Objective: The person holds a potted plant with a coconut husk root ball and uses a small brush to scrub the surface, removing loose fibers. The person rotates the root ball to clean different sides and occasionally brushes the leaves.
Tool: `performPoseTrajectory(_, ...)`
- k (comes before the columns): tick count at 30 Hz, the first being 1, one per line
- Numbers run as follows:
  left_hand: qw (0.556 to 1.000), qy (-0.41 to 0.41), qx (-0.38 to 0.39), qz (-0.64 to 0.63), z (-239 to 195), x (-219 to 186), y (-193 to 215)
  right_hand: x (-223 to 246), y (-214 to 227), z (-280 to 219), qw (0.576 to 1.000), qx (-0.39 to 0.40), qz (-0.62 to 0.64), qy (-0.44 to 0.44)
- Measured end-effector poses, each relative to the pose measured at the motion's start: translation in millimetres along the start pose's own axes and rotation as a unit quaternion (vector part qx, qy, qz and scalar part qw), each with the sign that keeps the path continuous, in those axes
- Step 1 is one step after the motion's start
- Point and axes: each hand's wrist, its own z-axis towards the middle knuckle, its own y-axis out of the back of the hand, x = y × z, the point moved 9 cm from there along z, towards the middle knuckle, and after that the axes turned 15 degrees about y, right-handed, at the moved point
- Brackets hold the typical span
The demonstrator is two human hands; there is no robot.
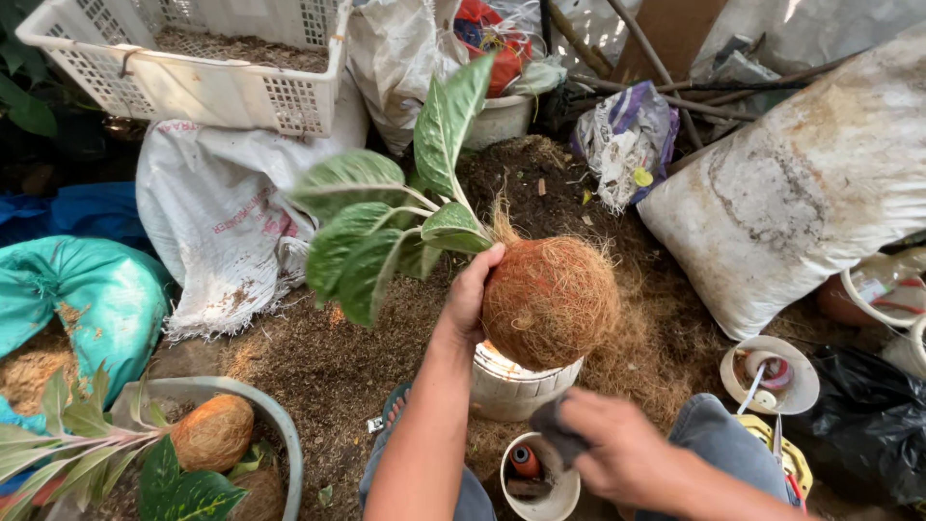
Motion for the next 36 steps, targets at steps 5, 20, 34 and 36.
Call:
performPoseTrajectory(5,0.999,0.015,-0.008,0.044,-5,12,-11,-16,129,48,0.953,-0.175,-0.244,0.027)
performPoseTrajectory(20,0.953,0.042,-0.068,0.293,-20,22,-69,-130,-39,16,0.533,-0.433,0.678,-0.263)
performPoseTrajectory(34,0.406,-0.359,-0.209,0.814,-263,-30,-348,-163,44,-26,0.576,-0.563,0.541,-0.243)
performPoseTrajectory(36,0.378,-0.373,-0.21,0.821,-252,-21,-342,-164,50,-26,0.581,-0.565,0.533,-0.245)
